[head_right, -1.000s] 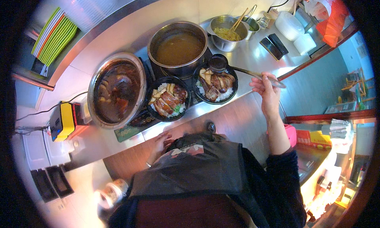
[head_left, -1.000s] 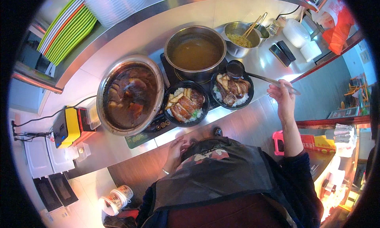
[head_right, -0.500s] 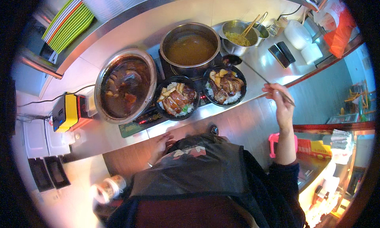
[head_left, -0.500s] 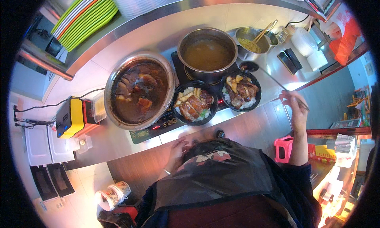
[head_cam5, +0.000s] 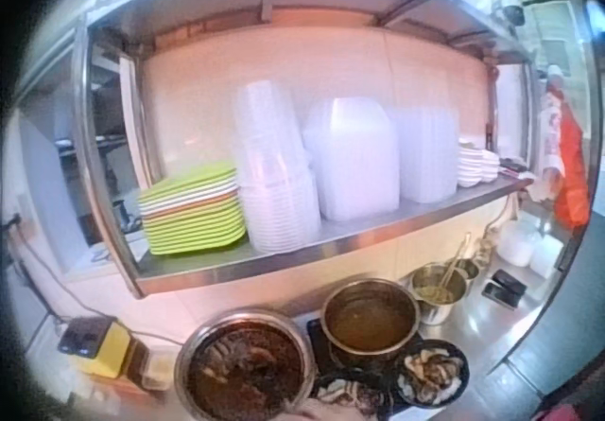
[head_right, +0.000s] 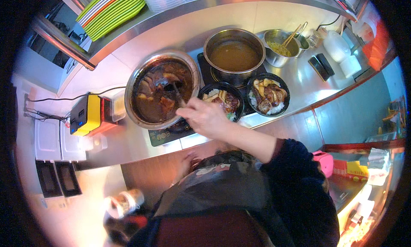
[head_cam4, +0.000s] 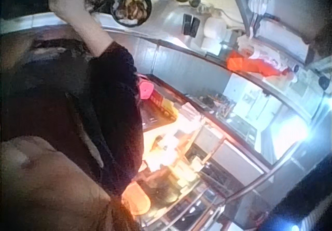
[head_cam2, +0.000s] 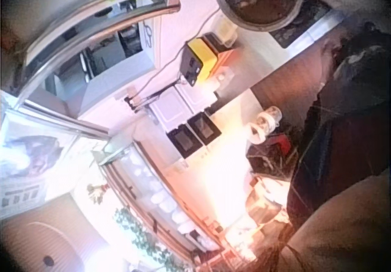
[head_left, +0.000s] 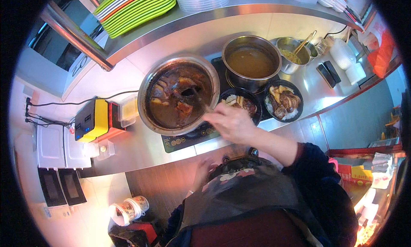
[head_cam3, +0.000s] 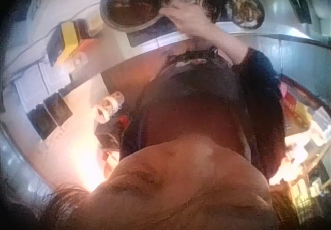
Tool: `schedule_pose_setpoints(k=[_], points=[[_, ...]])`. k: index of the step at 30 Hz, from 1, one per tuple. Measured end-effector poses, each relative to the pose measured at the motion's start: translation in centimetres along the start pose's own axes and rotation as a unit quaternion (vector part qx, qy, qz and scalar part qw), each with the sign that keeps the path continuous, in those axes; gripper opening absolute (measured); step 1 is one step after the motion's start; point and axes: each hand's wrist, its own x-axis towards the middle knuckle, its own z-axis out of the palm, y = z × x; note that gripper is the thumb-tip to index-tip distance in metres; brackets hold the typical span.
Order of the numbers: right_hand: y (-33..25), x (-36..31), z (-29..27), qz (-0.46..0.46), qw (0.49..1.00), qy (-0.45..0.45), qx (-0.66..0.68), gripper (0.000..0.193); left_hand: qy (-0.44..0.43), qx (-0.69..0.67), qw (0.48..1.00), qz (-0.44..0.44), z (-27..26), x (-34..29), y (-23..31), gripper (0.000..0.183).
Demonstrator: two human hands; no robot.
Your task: The person assembles two rice bowls by adding cooked meat, broth, and vegetables, then covers them with plastic wrap. They also chop additional meat and place it into a bowl.
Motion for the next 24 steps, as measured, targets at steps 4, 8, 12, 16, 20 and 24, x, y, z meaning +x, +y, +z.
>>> schedule_pose_setpoints(k=[4, 8, 12, 16, 20, 24], points=[[-2.1, -0.6, 2.6, 0.031, 0.996, -0.069, 0.036, 0.036, -0.025, -0.013, 0.999, 0.026, -0.1, -0.6, -0.1, 0.026], [-2.4, -3.3, 0.7, 0.097, 0.983, -0.088, 0.125, 0.041, -0.088, 0.003, 0.996, 0.021, 0.9, 0.3, 0.3, 0.026], [1.0, -7.6, -5.8, 0.212, 0.946, -0.111, 0.217, 0.033, -0.083, 0.006, 0.997, -0.008, 2.5, 1.6, 0.7, 0.026], [9.4, -11.0, -14.9, 0.467, 0.834, 0.078, 0.282, 0.024, -0.073, 0.005, 0.996, 0.043, 4.8, 1.7, 1.1, 0.024], [20.3, -13.3, -22.0, 0.565, 0.723, 0.285, 0.278, 0.022, -0.005, 0.031, 0.997, 0.063, 6.9, 1.8, 0.8, 0.027], [31.4, -13.6, -26.1, 0.590, 0.716, 0.256, 0.273, 0.034, 0.050, -0.018, 0.997, 0.046, 9.6, 2.5, -2.1, 0.027]])
